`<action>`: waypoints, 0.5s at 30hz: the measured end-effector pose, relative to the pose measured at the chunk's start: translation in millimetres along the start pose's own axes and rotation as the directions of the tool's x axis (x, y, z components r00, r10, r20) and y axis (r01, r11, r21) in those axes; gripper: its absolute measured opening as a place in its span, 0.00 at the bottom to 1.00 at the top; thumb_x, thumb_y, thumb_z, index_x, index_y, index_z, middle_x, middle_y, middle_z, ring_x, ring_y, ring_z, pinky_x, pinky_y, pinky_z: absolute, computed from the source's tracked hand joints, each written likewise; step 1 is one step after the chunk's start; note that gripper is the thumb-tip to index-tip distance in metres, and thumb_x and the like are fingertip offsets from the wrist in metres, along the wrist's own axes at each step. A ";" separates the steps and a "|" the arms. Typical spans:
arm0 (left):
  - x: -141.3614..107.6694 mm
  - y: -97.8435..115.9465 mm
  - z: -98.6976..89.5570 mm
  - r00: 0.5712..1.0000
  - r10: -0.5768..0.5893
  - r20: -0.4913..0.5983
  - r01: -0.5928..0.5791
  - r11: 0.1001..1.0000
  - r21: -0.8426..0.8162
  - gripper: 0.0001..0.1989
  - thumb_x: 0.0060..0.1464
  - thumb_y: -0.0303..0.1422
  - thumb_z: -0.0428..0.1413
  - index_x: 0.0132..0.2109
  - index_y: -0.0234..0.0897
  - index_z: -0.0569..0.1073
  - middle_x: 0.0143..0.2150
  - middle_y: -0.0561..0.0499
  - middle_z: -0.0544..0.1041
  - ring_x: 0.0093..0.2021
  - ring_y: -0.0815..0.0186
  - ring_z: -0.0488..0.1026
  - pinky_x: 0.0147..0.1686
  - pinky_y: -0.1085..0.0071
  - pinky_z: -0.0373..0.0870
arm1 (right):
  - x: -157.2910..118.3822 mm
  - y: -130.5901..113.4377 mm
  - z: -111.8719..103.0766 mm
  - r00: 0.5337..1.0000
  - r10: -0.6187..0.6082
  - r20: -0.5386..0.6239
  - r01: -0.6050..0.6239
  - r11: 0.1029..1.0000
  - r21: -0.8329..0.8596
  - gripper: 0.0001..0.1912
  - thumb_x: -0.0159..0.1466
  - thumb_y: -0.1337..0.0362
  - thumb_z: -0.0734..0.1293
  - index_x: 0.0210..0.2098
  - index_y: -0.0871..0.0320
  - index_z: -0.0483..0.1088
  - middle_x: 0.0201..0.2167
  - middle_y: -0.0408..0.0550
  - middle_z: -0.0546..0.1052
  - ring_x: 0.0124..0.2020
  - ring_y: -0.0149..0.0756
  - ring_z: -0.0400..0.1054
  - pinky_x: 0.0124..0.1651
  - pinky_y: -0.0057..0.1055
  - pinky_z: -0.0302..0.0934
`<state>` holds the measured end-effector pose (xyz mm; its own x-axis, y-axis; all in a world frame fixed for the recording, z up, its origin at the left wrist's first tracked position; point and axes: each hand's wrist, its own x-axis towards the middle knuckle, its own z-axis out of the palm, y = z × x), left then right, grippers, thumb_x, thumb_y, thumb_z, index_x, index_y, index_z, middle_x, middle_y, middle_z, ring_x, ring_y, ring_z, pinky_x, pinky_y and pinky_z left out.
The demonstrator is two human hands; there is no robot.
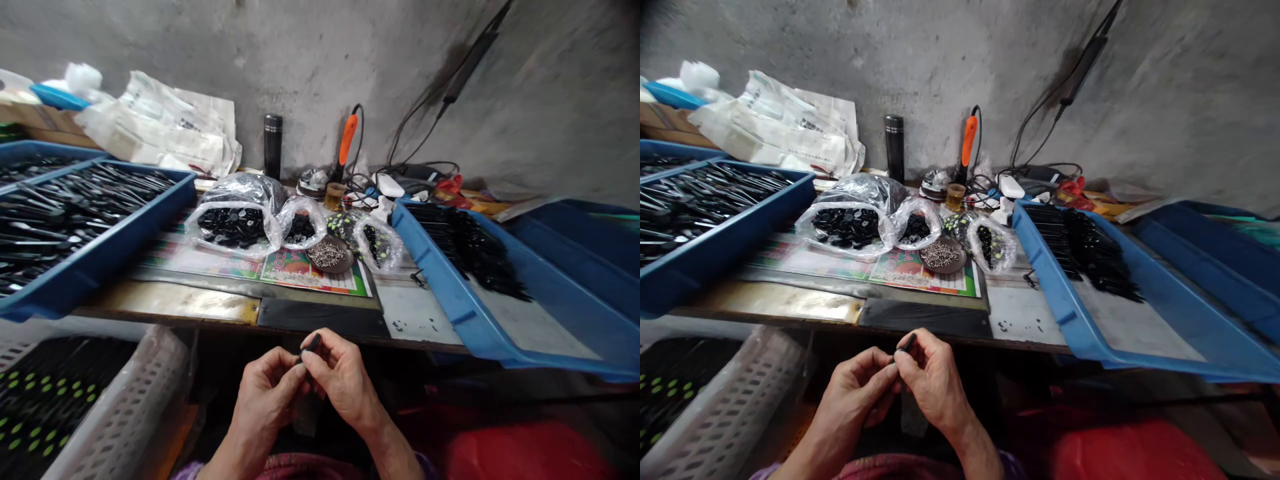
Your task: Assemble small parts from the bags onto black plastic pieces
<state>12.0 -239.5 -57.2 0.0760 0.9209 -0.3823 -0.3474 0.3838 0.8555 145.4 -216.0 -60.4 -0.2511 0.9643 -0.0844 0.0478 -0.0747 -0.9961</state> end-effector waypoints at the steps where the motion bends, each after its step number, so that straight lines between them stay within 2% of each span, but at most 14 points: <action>1: -0.2 -0.3 0.3 1.000 -0.005 0.000 0.005 1.000 0.003 0.26 0.34 0.52 0.70 0.25 0.33 0.70 0.15 0.56 0.71 0.11 0.79 0.56 0.10 0.81 0.50 | 0.1 -0.1 0.7 0.999 -0.014 -0.031 0.014 1.000 -0.015 0.06 0.62 0.62 0.66 0.33 0.58 0.67 0.22 0.37 0.67 0.20 0.26 0.62 0.21 0.20 0.56; 3: -0.8 -0.2 0.4 1.000 -0.007 0.005 0.007 1.000 0.006 0.26 0.36 0.51 0.70 0.25 0.34 0.70 0.15 0.57 0.70 0.11 0.79 0.57 0.10 0.82 0.51 | 0.6 -0.8 0.5 0.997 -0.053 -0.062 0.050 0.997 -0.051 0.06 0.61 0.63 0.66 0.31 0.59 0.68 0.22 0.38 0.67 0.20 0.26 0.62 0.22 0.20 0.56; 6: -1.8 1.2 -1.0 0.999 -0.011 0.045 0.011 1.000 0.005 0.25 0.39 0.51 0.69 0.26 0.34 0.70 0.16 0.56 0.71 0.11 0.79 0.58 0.10 0.82 0.52 | 1.9 -2.2 -5.0 0.995 -0.091 -0.031 0.089 0.995 -0.054 0.09 0.63 0.59 0.66 0.35 0.59 0.71 0.23 0.39 0.67 0.20 0.25 0.60 0.22 0.20 0.55; 8: -2.3 1.4 -2.2 0.997 -0.024 0.080 0.023 1.000 0.016 0.25 0.40 0.51 0.68 0.27 0.34 0.70 0.18 0.54 0.74 0.11 0.78 0.60 0.10 0.82 0.52 | 2.4 -2.8 -10.1 0.997 -0.082 0.005 0.082 0.997 -0.014 0.13 0.65 0.55 0.66 0.37 0.59 0.72 0.22 0.38 0.66 0.19 0.25 0.58 0.20 0.20 0.52; 11: -1.9 -1.0 -3.0 0.993 -0.022 0.118 0.017 0.999 0.048 0.25 0.42 0.52 0.67 0.31 0.34 0.72 0.20 0.53 0.75 0.12 0.76 0.62 0.10 0.81 0.54 | 2.2 -3.8 -14.4 0.998 -0.053 0.032 0.052 0.998 0.028 0.18 0.66 0.50 0.66 0.33 0.60 0.71 0.20 0.38 0.65 0.17 0.24 0.56 0.19 0.21 0.50; 13: -0.7 -3.5 -2.1 0.994 0.056 0.097 -0.064 0.995 0.076 0.25 0.44 0.52 0.66 0.36 0.34 0.75 0.21 0.53 0.75 0.13 0.74 0.63 0.12 0.80 0.57 | 2.5 -5.3 -14.3 0.998 -0.063 0.016 0.063 0.998 0.019 0.20 0.66 0.48 0.66 0.30 0.60 0.69 0.19 0.39 0.64 0.17 0.25 0.56 0.19 0.21 0.49; 15: 1.1 -5.1 0.3 0.979 0.204 0.032 -0.206 0.970 0.130 0.23 0.45 0.51 0.66 0.41 0.36 0.77 0.25 0.51 0.77 0.16 0.72 0.67 0.14 0.79 0.62 | 3.8 -7.8 -13.3 0.993 -0.114 -0.045 0.112 0.993 -0.038 0.21 0.66 0.48 0.65 0.28 0.59 0.68 0.19 0.39 0.63 0.19 0.26 0.56 0.21 0.22 0.49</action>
<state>14.2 -240.5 -62.0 0.0340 0.9815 -0.1885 -0.2314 0.1913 0.9539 156.9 -208.4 -52.6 -0.2116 0.9769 0.0306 0.0560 0.0433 -0.9975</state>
